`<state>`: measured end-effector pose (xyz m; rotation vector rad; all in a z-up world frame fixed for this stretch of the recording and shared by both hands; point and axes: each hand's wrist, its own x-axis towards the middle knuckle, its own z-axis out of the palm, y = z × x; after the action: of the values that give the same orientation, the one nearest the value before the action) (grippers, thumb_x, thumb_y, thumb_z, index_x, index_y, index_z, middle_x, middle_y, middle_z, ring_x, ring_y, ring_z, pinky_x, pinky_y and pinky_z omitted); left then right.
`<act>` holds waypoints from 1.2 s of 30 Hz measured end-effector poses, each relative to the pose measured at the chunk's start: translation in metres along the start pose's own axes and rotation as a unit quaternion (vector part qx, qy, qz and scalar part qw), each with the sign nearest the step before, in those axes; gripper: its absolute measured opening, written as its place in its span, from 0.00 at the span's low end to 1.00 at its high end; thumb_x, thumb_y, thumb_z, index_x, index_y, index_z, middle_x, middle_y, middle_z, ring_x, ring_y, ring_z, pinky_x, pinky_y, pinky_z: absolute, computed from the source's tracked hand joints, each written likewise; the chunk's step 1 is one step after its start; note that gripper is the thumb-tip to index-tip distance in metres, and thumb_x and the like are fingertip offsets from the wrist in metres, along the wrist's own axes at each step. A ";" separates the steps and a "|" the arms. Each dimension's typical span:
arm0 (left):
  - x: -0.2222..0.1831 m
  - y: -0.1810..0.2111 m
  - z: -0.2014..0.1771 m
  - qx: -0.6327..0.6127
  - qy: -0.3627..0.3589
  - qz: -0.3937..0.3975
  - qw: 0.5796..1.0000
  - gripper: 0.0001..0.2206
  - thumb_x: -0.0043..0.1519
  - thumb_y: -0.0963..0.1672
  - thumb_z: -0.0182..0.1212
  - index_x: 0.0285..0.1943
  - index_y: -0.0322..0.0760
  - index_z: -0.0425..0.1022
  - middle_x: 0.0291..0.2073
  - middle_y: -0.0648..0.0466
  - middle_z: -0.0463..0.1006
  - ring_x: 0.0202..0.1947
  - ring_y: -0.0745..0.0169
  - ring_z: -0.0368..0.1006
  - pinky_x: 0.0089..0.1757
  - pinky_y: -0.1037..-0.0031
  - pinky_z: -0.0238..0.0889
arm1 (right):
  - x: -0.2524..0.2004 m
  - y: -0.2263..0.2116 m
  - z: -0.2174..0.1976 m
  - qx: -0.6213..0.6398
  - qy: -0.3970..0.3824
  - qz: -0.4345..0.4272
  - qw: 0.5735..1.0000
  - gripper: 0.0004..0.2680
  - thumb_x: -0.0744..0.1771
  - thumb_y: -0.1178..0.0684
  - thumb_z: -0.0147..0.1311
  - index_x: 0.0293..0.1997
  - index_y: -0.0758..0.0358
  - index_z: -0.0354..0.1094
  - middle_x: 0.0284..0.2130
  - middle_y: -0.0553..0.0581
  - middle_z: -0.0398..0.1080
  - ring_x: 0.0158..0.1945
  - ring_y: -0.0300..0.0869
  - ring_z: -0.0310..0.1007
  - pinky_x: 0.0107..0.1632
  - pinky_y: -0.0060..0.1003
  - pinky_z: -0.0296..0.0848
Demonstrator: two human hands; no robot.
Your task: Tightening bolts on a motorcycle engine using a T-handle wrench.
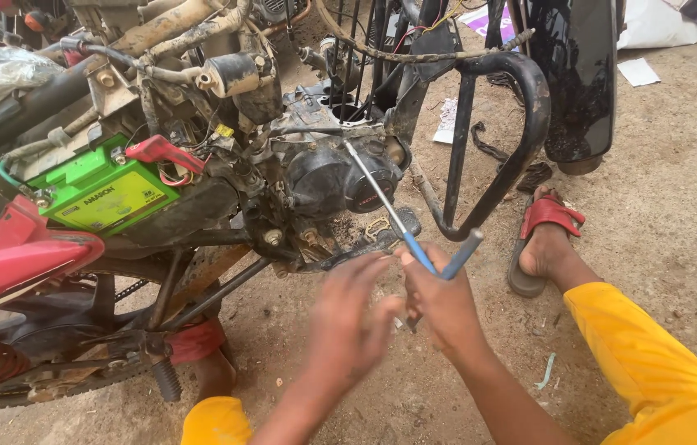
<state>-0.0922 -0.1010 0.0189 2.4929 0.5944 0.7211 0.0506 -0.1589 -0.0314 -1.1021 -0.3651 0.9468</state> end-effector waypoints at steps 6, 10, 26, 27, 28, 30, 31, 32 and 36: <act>0.065 0.089 0.043 -0.079 0.029 0.046 0.995 0.34 0.65 0.55 0.58 0.67 0.20 0.63 0.55 0.33 0.75 0.57 0.36 0.73 0.56 0.53 0.65 | 0.017 0.032 -0.025 0.301 -0.224 -0.004 0.927 0.10 0.72 0.55 0.46 0.58 0.69 0.60 0.22 0.47 0.60 0.23 0.33 0.62 0.24 0.29 0.63; 0.080 0.079 0.064 -0.185 -0.061 -0.148 0.970 0.24 0.63 0.56 0.54 0.54 0.35 0.71 0.34 0.48 0.83 0.38 0.48 0.81 0.43 0.59 0.70 | 0.030 0.042 -0.057 0.042 -0.169 -0.055 0.983 0.09 0.71 0.56 0.49 0.57 0.67 0.62 0.25 0.46 0.59 0.26 0.31 0.60 0.24 0.27 0.61; -0.010 -0.018 0.119 -0.846 0.269 -0.186 0.421 0.19 0.70 0.49 0.40 0.28 0.38 0.68 0.22 0.48 0.77 0.32 0.51 0.76 0.48 0.49 0.70 | 0.009 -0.061 -0.029 -0.853 -0.190 -0.275 0.401 0.16 0.67 0.55 0.50 0.59 0.71 0.58 0.27 0.58 0.76 0.32 0.51 0.80 0.31 0.46 0.76; -0.011 -0.022 0.103 -0.809 0.245 -0.156 0.512 0.19 0.71 0.50 0.41 0.32 0.38 0.70 0.28 0.45 0.80 0.36 0.48 0.77 0.50 0.50 0.69 | -0.002 -0.055 -0.023 -0.822 -0.139 -0.258 0.489 0.17 0.66 0.53 0.53 0.60 0.66 0.60 0.27 0.59 0.76 0.31 0.51 0.79 0.31 0.46 0.75; -0.010 -0.024 0.091 -0.765 0.221 -0.124 0.592 0.19 0.72 0.51 0.43 0.35 0.39 0.72 0.35 0.43 0.82 0.41 0.45 0.78 0.53 0.50 0.68 | -0.012 -0.051 -0.018 -0.784 -0.090 -0.237 0.566 0.18 0.65 0.51 0.55 0.62 0.61 0.61 0.27 0.60 0.76 0.31 0.52 0.78 0.31 0.47 0.73; -0.002 -0.024 0.061 -0.656 0.182 -0.128 0.721 0.18 0.72 0.52 0.44 0.39 0.38 0.74 0.44 0.44 0.82 0.48 0.47 0.77 0.55 0.52 0.68 | -0.027 -0.026 -0.007 -0.691 -0.051 -0.202 0.692 0.18 0.65 0.49 0.55 0.61 0.58 0.63 0.25 0.59 0.76 0.29 0.50 0.77 0.30 0.45 0.72; 0.003 -0.023 0.047 -0.526 0.136 -0.131 0.829 0.18 0.71 0.52 0.45 0.42 0.38 0.77 0.53 0.46 0.82 0.55 0.50 0.76 0.56 0.53 0.68 | -0.033 -0.015 -0.002 -0.579 -0.009 -0.158 0.800 0.17 0.65 0.48 0.55 0.61 0.56 0.65 0.23 0.59 0.75 0.26 0.48 0.75 0.29 0.43 0.71; 0.009 -0.016 0.032 -0.526 0.143 -0.133 0.828 0.18 0.71 0.52 0.45 0.42 0.38 0.77 0.53 0.46 0.82 0.55 0.50 0.76 0.56 0.53 0.68 | -0.029 -0.002 -0.002 -0.581 -0.016 -0.158 0.798 0.17 0.65 0.48 0.55 0.61 0.56 0.65 0.23 0.59 0.75 0.26 0.48 0.75 0.29 0.43 0.71; 0.014 0.008 -0.005 -0.203 0.022 -0.126 0.971 0.16 0.64 0.49 0.56 0.56 0.39 0.76 0.62 0.48 0.73 0.61 0.49 0.70 0.58 0.57 0.63 | -0.013 0.039 -0.001 -0.319 -0.018 -0.120 0.940 0.10 0.68 0.50 0.50 0.51 0.63 0.70 0.27 0.56 0.71 0.28 0.38 0.69 0.30 0.36 0.68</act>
<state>-0.0824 -0.0989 0.0323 1.9885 0.6866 0.7183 0.0257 -0.1648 -0.0633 -1.5830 -0.8587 0.6378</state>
